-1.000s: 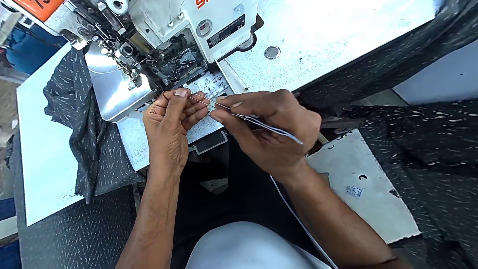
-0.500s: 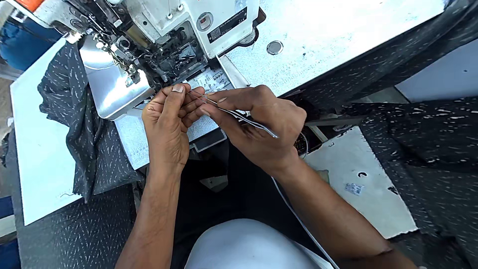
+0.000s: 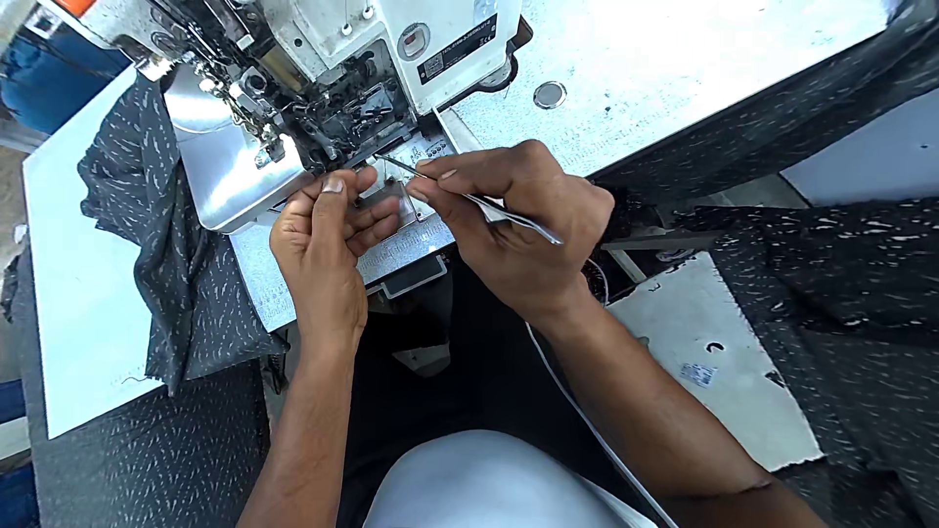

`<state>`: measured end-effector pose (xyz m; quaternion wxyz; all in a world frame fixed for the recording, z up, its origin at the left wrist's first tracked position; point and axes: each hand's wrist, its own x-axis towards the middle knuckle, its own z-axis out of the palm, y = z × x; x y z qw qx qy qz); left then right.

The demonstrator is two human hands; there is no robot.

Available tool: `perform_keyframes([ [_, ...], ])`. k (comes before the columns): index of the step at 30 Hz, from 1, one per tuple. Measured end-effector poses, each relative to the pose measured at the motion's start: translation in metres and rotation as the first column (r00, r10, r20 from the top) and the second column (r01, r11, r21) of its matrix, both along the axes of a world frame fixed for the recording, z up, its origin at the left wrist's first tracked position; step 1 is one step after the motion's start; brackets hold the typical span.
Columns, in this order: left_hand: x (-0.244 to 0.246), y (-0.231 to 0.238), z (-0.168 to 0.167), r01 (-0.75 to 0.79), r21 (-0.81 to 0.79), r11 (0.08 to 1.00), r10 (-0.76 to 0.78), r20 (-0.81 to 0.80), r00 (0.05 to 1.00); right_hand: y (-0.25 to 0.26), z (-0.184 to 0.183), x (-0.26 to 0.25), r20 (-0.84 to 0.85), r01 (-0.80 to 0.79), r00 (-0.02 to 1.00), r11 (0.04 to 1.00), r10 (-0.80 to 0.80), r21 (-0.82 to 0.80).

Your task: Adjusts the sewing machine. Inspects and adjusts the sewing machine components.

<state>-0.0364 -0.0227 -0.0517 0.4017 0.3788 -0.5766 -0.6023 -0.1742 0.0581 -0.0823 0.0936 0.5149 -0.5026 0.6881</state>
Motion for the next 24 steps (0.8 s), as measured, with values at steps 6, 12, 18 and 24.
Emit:
perform_keyframes([
  [6,0.014,-0.005,-0.012,0.062,-0.215,0.975,-0.029,0.155,0.987,-0.025,-0.003,-0.002,-0.083,0.019,0.996,0.994,-0.01,0.109],
  [12,0.029,-0.007,-0.022,0.018,-0.304,0.953,0.049,0.209,0.977,-0.034,-0.007,0.002,-0.178,0.059,0.984,0.986,-0.031,0.154],
  [18,0.053,-0.021,-0.038,0.015,-0.514,0.858,0.171,0.313,0.934,-0.037,-0.017,0.008,-0.261,0.119,0.962,0.982,-0.078,0.148],
  [24,0.049,-0.019,-0.039,-0.012,-0.516,0.857,0.179,0.275,0.944,-0.039,-0.019,0.009,-0.276,0.125,0.957,0.984,-0.086,0.124],
])
